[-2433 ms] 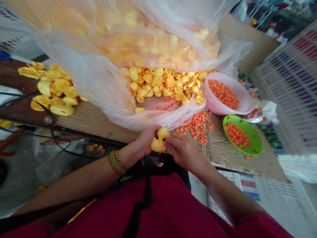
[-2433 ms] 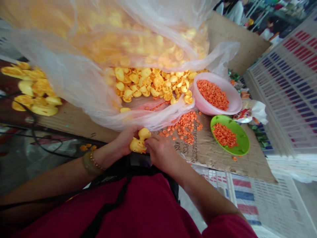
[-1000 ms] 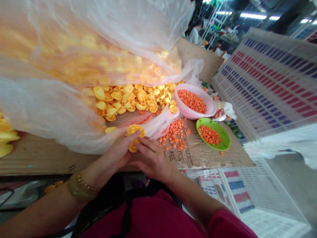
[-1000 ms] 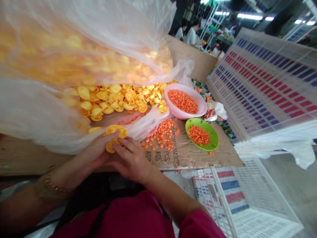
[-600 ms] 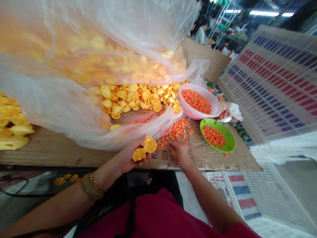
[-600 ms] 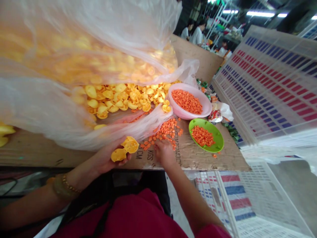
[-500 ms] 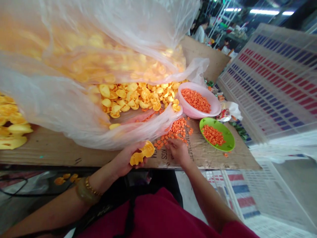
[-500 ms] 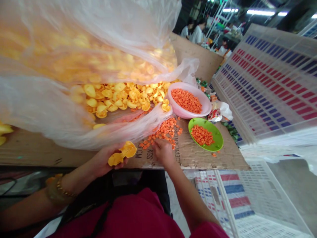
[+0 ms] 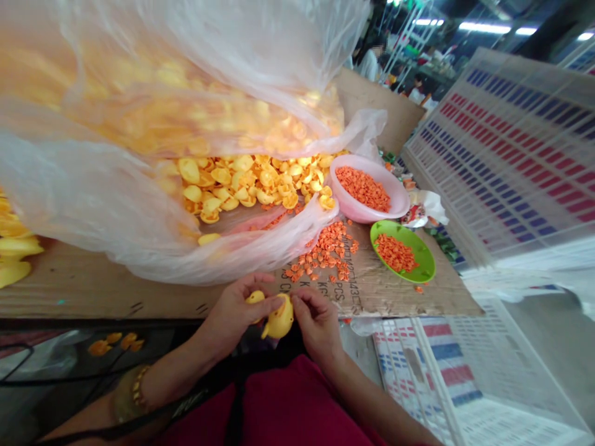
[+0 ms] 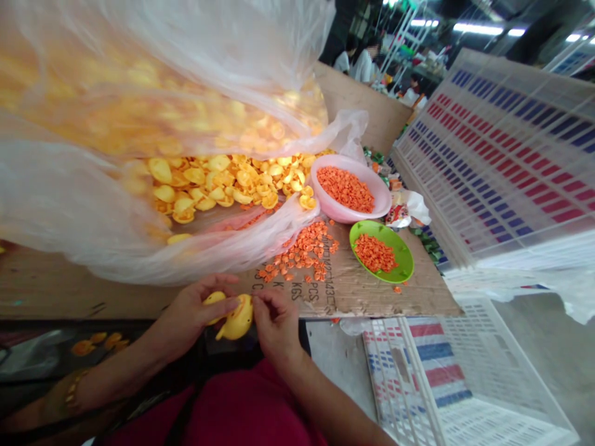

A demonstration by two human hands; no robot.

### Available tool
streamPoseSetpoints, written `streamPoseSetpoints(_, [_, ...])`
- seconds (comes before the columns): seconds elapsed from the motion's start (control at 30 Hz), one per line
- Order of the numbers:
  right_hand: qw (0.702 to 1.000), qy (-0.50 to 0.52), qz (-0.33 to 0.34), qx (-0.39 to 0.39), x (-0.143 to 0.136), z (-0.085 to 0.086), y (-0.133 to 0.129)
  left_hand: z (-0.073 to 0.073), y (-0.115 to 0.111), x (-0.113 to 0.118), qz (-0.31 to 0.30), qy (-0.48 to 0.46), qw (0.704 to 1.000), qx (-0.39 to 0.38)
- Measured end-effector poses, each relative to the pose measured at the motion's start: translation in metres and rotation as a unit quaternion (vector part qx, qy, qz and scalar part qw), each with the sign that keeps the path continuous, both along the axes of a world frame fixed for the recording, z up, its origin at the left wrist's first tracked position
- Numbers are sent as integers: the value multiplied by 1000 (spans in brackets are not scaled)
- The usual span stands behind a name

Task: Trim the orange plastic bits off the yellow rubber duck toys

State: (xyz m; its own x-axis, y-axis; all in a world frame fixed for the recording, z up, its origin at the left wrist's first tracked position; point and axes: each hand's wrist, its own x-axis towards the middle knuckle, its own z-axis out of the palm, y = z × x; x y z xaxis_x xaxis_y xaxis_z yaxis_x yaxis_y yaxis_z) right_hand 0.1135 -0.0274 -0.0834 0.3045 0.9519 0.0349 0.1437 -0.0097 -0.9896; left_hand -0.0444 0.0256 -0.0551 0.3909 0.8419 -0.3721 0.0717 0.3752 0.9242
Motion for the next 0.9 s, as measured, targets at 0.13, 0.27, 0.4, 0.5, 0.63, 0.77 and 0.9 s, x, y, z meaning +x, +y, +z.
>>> streamPoseSetpoints(0.13, [945, -318, -37, -71, 32, -8, 29, 1, 5, 0, -4, 40, 999, -2])
streamPoseSetpoints(0.27, [875, -448, 2, -186, 63, -19, 49, 5, 11, -4, -34, 28, 999, -12])
streamPoseSetpoints(0.4, [919, -365, 26, -149, 65, -13, 55, -1, 16, -5, -33, 12, 999, -31])
streamPoseSetpoints(0.5, [986, -152, -24, -63, 41, 5, 56, -1, 21, 1, -11, 33, 999, 9])
streamPoseSetpoints(0.63, [997, 53, -48, 36, -6, 19, 58, 15, 25, 15, 60, 35, 993, 94])
streamPoseSetpoints(0.77, [980, 184, -72, 37, -32, 14, 71, 35, 22, 24, 125, -21, 987, 103])
streamPoseSetpoints(0.9, [942, 325, -77, 31, -39, 12, 83, 44, 23, 20, 109, -98, 983, 114])
